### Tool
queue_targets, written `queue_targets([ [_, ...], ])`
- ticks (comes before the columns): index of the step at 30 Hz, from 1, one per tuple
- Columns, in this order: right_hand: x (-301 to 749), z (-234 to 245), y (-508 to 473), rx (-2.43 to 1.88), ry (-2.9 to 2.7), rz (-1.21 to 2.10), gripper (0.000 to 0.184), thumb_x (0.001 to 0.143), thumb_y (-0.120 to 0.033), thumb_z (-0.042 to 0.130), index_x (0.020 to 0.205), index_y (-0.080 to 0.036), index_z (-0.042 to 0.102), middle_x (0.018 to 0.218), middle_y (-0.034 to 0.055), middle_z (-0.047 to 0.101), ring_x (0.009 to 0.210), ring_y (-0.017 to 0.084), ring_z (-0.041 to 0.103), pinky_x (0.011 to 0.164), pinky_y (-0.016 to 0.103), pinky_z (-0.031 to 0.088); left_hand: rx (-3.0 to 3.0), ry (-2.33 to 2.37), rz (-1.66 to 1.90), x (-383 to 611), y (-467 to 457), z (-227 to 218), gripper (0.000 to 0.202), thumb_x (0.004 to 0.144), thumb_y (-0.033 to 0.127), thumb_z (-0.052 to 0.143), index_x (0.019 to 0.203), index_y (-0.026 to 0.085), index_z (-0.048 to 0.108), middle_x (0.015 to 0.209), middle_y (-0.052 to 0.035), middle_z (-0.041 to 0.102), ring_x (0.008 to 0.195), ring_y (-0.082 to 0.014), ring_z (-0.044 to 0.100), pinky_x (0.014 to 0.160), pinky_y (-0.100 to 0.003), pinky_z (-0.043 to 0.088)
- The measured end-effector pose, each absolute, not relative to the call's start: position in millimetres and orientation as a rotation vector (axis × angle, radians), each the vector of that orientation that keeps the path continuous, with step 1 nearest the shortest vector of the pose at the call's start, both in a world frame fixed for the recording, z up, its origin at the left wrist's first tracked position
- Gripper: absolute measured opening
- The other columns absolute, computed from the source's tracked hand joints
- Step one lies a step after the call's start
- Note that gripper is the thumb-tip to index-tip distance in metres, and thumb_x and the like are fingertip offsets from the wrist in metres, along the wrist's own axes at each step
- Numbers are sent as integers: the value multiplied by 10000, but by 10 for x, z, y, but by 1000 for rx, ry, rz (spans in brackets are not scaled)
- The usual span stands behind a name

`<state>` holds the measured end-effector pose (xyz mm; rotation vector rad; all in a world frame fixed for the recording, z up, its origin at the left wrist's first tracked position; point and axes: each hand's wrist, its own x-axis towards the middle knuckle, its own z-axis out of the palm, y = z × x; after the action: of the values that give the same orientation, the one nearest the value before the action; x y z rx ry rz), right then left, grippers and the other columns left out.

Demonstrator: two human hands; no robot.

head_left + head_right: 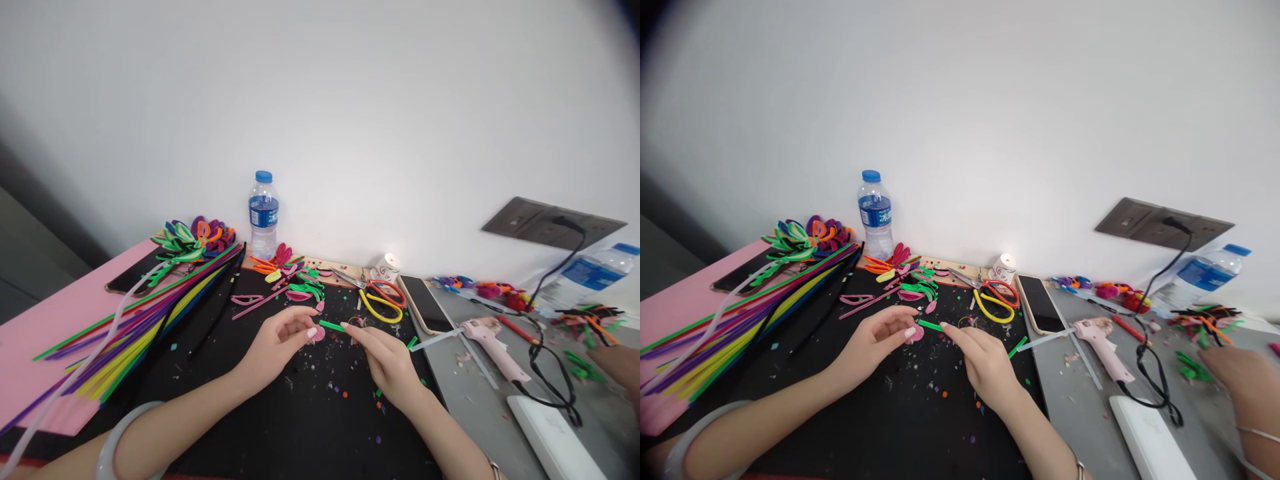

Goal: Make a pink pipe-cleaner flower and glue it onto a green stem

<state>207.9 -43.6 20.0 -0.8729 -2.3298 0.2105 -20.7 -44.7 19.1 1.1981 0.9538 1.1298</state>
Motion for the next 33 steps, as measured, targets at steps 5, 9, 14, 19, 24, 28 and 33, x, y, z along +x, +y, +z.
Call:
queue_targets([
  [5,2092,188,-446,-858,-2356,159,489,870,-31,327,1305,-215,453,954,93,630,842,167,603,711,277,514,1199,958,1124,-207,-446,184,233,753,265,640,964,170,614,796,-20,626,753,-162,625,712,-279,497],
  [9,2097,190,-442,-862,-2358,134,475,876,-46,316,1295,-212,467,965,98,634,849,168,608,712,281,519,1195,965,1125,-209,-446,167,218,749,279,648,936,167,622,803,-25,638,768,-171,629,724,-291,503],
  [14,2093,206,-439,-862,-2365,115,461,881,-57,299,1272,-203,494,955,98,644,841,167,619,705,278,528,1197,968,1115,-209,-452,185,203,755,278,645,919,160,624,795,-28,643,764,-170,632,725,-289,508],
  [19,2096,219,-441,-860,-2367,109,455,878,-51,301,1253,-199,511,966,105,647,854,174,620,713,288,528,1201,969,1114,-213,-450,186,205,749,279,651,913,160,626,797,-29,644,770,-174,633,732,-294,511],
  [24,2091,227,-436,-858,-2370,113,444,878,-54,306,1238,-198,523,947,98,652,848,174,623,708,284,527,1200,964,1105,-212,-442,153,208,748,292,650,908,161,626,802,-34,655,789,-185,638,742,-309,514],
  [28,2082,231,-440,-859,-2374,120,438,882,-58,300,1230,-195,528,941,96,651,846,173,624,706,280,525,1208,943,1097,-211,-443,140,198,758,290,641,905,159,627,813,-39,668,800,-189,638,763,-319,511],
  [33,2097,218,-447,-868,-2381,145,440,878,-41,306,1230,-190,524,950,100,646,855,173,618,713,283,520,1247,924,1080,-212,-452,168,142,773,273,623,861,161,632,810,-29,657,799,-178,629,764,-298,502],
])
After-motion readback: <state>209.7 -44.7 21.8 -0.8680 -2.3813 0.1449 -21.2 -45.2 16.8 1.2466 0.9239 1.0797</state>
